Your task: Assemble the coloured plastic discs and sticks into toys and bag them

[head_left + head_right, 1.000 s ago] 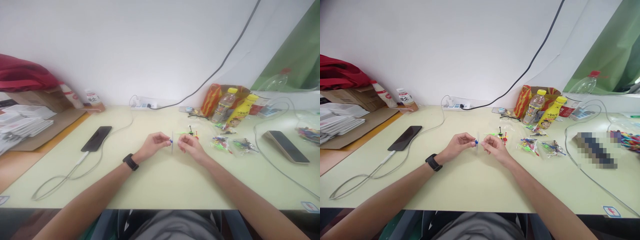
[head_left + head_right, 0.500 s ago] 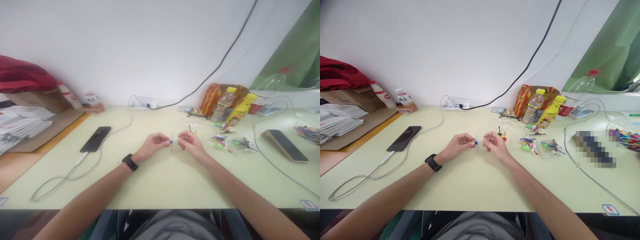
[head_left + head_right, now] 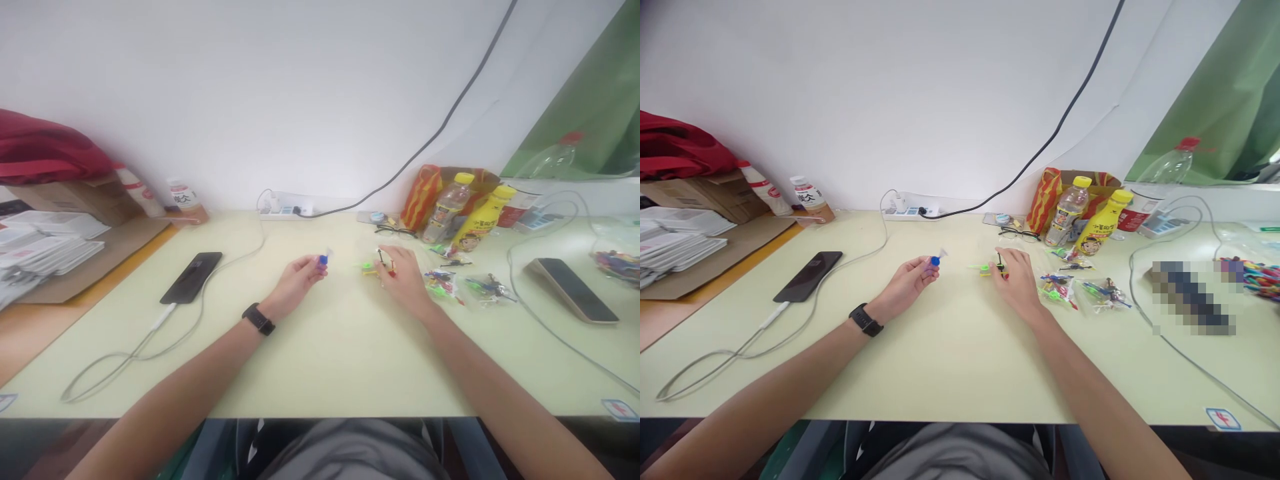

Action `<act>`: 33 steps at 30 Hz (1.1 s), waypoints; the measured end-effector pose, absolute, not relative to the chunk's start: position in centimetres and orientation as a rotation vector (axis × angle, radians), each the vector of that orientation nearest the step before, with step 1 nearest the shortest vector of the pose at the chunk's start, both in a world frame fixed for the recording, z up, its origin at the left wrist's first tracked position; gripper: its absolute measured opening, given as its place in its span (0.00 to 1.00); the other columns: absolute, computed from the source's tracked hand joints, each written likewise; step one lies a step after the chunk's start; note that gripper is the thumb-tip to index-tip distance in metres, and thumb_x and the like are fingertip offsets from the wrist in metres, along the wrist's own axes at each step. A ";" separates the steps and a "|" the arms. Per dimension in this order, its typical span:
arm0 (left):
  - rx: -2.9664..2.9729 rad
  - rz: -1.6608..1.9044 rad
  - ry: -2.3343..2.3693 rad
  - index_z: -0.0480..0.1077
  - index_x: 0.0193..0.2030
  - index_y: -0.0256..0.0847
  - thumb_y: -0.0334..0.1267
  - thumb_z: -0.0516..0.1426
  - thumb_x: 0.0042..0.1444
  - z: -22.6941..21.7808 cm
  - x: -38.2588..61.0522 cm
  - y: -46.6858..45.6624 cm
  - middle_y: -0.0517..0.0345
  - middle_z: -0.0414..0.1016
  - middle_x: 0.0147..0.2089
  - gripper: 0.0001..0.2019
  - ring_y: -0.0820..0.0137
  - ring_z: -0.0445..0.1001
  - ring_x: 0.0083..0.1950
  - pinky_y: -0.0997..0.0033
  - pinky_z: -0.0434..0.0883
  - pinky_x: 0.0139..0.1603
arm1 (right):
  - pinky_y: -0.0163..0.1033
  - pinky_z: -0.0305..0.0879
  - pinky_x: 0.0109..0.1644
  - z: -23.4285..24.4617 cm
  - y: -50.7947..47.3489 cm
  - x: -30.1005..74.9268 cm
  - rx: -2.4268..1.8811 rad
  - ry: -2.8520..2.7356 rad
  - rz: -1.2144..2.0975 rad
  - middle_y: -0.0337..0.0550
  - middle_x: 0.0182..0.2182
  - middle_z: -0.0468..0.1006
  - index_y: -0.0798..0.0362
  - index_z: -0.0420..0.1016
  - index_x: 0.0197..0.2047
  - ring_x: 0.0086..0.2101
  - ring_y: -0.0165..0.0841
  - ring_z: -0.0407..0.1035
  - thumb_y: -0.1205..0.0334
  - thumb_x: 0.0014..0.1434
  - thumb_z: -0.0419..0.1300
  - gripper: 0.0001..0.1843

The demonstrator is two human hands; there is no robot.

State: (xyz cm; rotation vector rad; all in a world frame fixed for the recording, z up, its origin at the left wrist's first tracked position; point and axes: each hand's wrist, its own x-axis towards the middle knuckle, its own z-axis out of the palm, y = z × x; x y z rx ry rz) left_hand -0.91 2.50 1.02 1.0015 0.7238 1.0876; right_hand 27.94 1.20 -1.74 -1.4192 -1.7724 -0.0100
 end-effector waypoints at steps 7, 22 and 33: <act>0.766 1.158 0.663 0.79 0.42 0.34 0.39 0.66 0.64 1.3 -1.4 3.0 0.51 0.79 0.42 0.09 0.74 0.78 0.40 0.78 0.76 0.45 | 0.55 0.65 0.64 -3.1 0.6 27.1 -1.483 -1.990 0.100 0.55 0.57 0.76 0.51 0.81 0.53 0.60 0.49 0.66 0.52 0.68 0.58 0.18; 0.685 1.210 0.672 0.77 0.41 0.35 0.38 0.66 0.64 1.0 -1.7 3.6 0.53 0.78 0.40 0.08 0.76 0.77 0.38 0.80 0.77 0.42 | 0.48 0.72 0.56 0.4 -3.3 22.8 -0.938 -2.106 0.837 0.47 0.52 0.81 0.46 0.83 0.49 0.52 0.43 0.75 0.60 0.65 0.64 0.10; 0.646 1.205 0.727 0.77 0.43 0.35 0.37 0.63 0.67 1.1 -1.6 3.7 0.50 0.81 0.44 0.06 0.75 0.79 0.41 0.79 0.77 0.46 | 0.45 0.73 0.50 1.7 -2.4 24.0 -1.111 -1.851 0.752 0.46 0.43 0.83 0.49 0.82 0.42 0.44 0.40 0.77 0.54 0.67 0.61 0.11</act>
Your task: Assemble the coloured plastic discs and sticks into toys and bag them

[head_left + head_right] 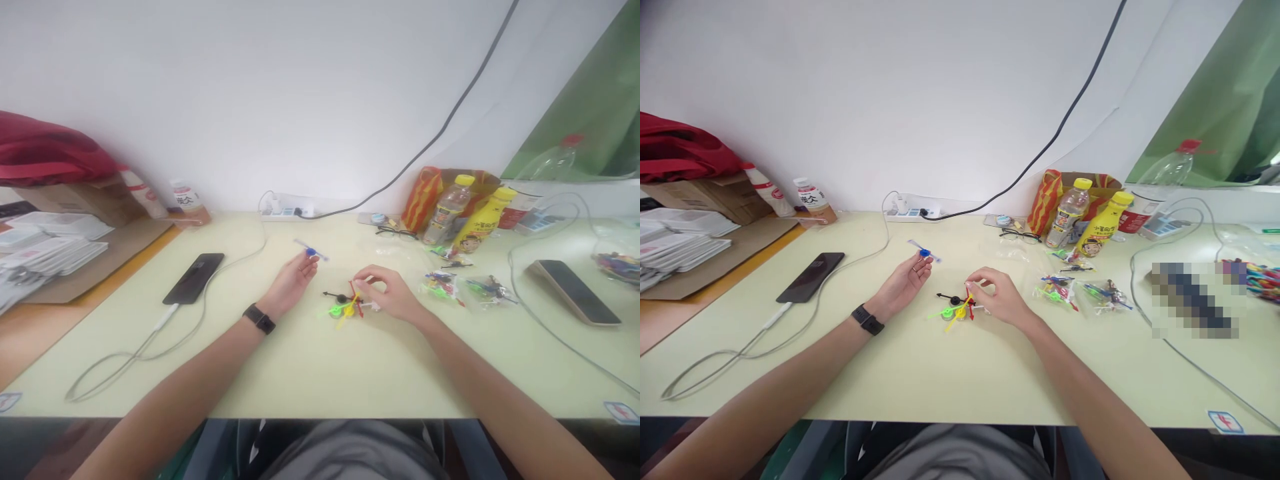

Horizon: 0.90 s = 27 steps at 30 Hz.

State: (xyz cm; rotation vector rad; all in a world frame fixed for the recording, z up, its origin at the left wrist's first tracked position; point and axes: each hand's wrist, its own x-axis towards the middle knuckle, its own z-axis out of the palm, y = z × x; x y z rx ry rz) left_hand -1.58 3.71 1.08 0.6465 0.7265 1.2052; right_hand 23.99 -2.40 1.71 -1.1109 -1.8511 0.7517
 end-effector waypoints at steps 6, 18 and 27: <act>0.745 1.223 0.782 0.77 0.53 0.36 0.31 0.66 0.62 1.0 -1.6 3.5 0.44 0.80 0.55 0.13 0.66 0.80 0.55 0.70 0.75 0.60 | 0.39 0.67 0.32 0.2 -1.7 24.7 -1.364 -1.911 0.621 0.43 0.37 0.83 0.51 0.81 0.41 0.29 0.33 0.72 0.52 0.67 0.58 0.13; 1.267 1.080 0.985 0.79 0.47 0.35 0.46 0.73 0.51 0.2 -1.6 3.5 0.45 0.82 0.46 0.21 0.61 0.81 0.43 0.62 0.77 0.50 | 0.38 0.70 0.32 0.7 -3.2 22.3 -1.044 -1.768 1.224 0.44 0.36 0.83 0.52 0.80 0.43 0.29 0.34 0.73 0.41 0.68 0.59 0.22; 2.015 0.970 0.869 0.84 0.45 0.45 0.41 0.67 0.59 0.2 -0.6 1.4 0.46 0.80 0.53 0.09 0.54 0.74 0.57 0.58 0.67 0.65 | 0.48 0.72 0.51 -0.3 -1.2 24.3 -1.219 -1.862 0.466 0.48 0.44 0.81 0.49 0.79 0.46 0.47 0.43 0.73 0.52 0.68 0.58 0.13</act>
